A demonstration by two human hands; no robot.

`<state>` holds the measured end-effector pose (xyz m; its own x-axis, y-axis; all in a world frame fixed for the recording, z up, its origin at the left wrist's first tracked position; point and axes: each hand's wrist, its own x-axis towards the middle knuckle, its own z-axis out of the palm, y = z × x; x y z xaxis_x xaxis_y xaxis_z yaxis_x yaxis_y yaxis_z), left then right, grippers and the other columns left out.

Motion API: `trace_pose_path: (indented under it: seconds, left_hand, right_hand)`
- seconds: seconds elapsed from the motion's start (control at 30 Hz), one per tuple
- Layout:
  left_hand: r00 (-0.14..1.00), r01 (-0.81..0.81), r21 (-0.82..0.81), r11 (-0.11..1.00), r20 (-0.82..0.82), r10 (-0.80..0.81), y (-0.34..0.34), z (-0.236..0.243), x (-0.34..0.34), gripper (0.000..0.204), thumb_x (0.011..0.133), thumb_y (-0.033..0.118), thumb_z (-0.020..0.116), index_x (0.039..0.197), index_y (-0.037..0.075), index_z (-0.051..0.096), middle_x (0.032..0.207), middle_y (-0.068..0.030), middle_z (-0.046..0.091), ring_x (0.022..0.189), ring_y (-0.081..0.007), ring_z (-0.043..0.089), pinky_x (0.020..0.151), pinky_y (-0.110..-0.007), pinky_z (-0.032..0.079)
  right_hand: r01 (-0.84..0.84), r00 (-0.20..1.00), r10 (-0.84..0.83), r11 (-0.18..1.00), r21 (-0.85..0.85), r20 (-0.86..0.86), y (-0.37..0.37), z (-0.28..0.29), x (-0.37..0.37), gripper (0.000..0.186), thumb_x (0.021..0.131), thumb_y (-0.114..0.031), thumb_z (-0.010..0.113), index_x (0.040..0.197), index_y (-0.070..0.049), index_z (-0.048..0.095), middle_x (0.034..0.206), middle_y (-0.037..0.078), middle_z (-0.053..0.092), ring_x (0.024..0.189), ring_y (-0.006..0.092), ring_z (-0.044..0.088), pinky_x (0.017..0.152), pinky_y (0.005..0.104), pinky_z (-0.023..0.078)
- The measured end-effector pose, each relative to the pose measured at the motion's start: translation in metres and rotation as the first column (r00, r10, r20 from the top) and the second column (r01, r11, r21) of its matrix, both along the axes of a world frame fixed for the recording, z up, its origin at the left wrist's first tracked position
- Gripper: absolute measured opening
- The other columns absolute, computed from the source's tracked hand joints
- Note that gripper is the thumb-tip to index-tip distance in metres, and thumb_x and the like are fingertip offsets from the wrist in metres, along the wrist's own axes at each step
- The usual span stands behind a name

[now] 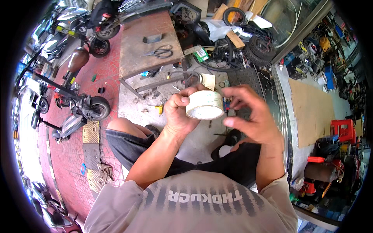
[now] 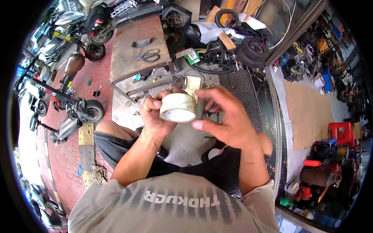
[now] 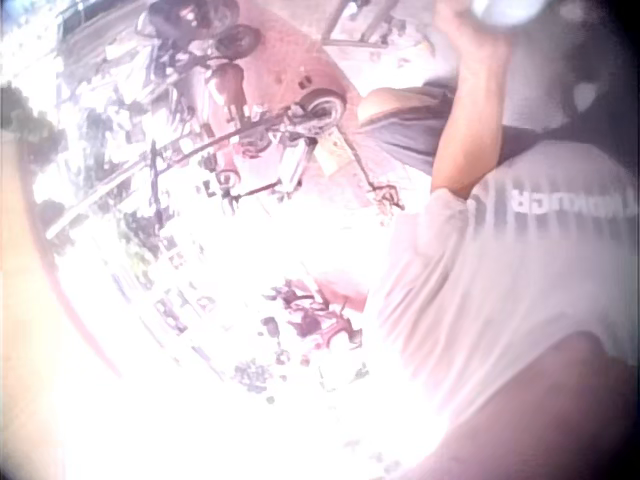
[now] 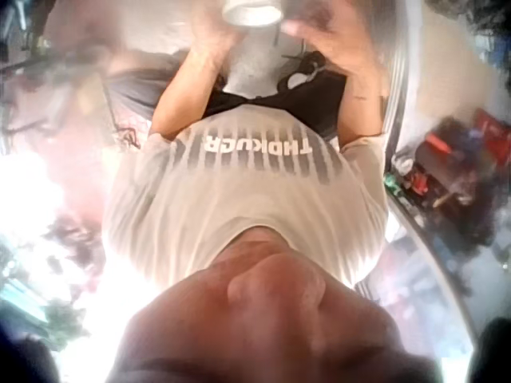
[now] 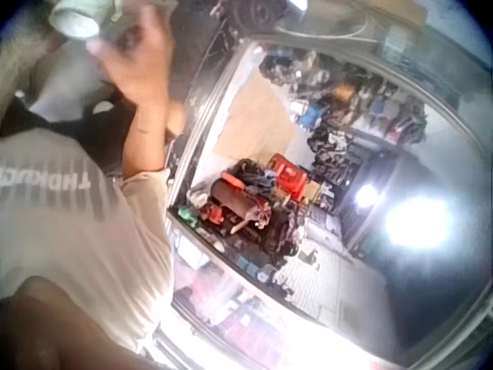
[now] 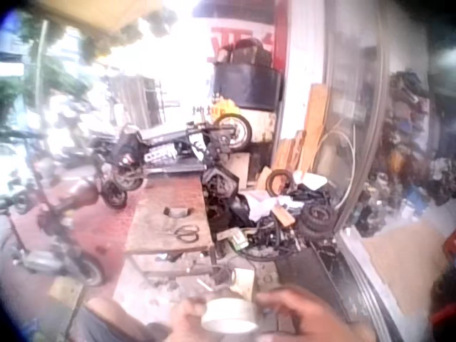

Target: The person cuts a notch into a white plastic rectangular housing with scissors, then wraps blue electrical tape around the housing to secure it.

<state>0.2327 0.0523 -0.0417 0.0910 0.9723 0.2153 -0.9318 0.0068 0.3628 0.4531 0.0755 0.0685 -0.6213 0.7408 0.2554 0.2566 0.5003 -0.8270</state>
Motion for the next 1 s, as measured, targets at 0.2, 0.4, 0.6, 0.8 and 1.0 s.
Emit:
trace_pose_path:
  seconds: [0.2,0.4,0.6,0.8,1.0]
  left_hand:
    - [0.933,-0.103,0.108,0.989,-0.336,0.133,-0.022,0.015,-0.015,0.029,0.073,0.032,0.061,0.075,0.003,0.06,0.105,-0.0156,0.064,0.101,-0.0309,0.06,0.094,-0.041,0.049]
    - [0.437,-0.044,0.396,0.917,-0.818,0.374,-0.054,0.054,-0.022,0.059,0.081,0.019,0.078,0.135,-0.001,0.066,0.134,-0.0167,0.065,0.13,-0.0302,0.06,0.112,-0.045,0.045]
    - [0.122,0.042,0.455,0.889,-0.886,0.448,-0.065,0.071,-0.025,0.049,0.082,0.002,0.081,0.13,-0.001,0.069,0.125,-0.0144,0.071,0.116,-0.0275,0.067,0.106,-0.041,0.049]
    - [0.206,-0.047,0.458,0.888,-0.865,0.457,-0.055,0.06,-0.029,0.043,0.084,-0.002,0.079,0.126,0.001,0.069,0.131,-0.0146,0.071,0.128,-0.0292,0.065,0.114,-0.042,0.046]
    - [0.087,-0.044,0.511,0.858,-0.854,0.513,-0.039,0.049,-0.031,0.045,0.082,-0.001,0.08,0.124,0.001,0.067,0.135,-0.0179,0.069,0.133,-0.0329,0.062,0.115,-0.046,0.045]
  right_hand:
    - [0.045,0.985,-0.047,0.999,-0.015,-0.164,-0.029,-0.017,-0.013,0.044,0.08,-0.012,0.09,0.116,-0.002,0.067,0.107,0.008,0.067,0.094,0.0199,0.067,0.08,0.0343,0.055]
    - [0.038,0.985,-0.093,0.938,0.346,0.144,-0.041,0.02,0.001,0.041,0.076,-0.01,0.087,0.111,-0.004,0.066,0.103,0.012,0.065,0.096,0.0335,0.063,0.084,0.0437,0.053]
    - [-0.037,0.979,-0.065,0.878,0.478,0.195,-0.039,0.027,-0.004,0.047,0.071,-0.011,0.089,0.113,-0.004,0.069,0.107,0.012,0.067,0.104,0.0351,0.063,0.089,0.0445,0.053]
    - [-0.12,0.966,0.001,0.887,0.446,0.257,-0.007,0.023,0.0,0.044,0.076,-0.014,0.087,0.115,-0.007,0.068,0.116,0.011,0.065,0.11,0.035,0.06,0.096,0.0472,0.05]
    - [-0.119,0.987,0.053,0.882,0.456,0.155,0.016,-0.004,-0.002,0.047,0.074,-0.012,0.088,0.117,-0.007,0.068,0.116,0.01,0.067,0.109,0.0337,0.063,0.094,0.0462,0.05]
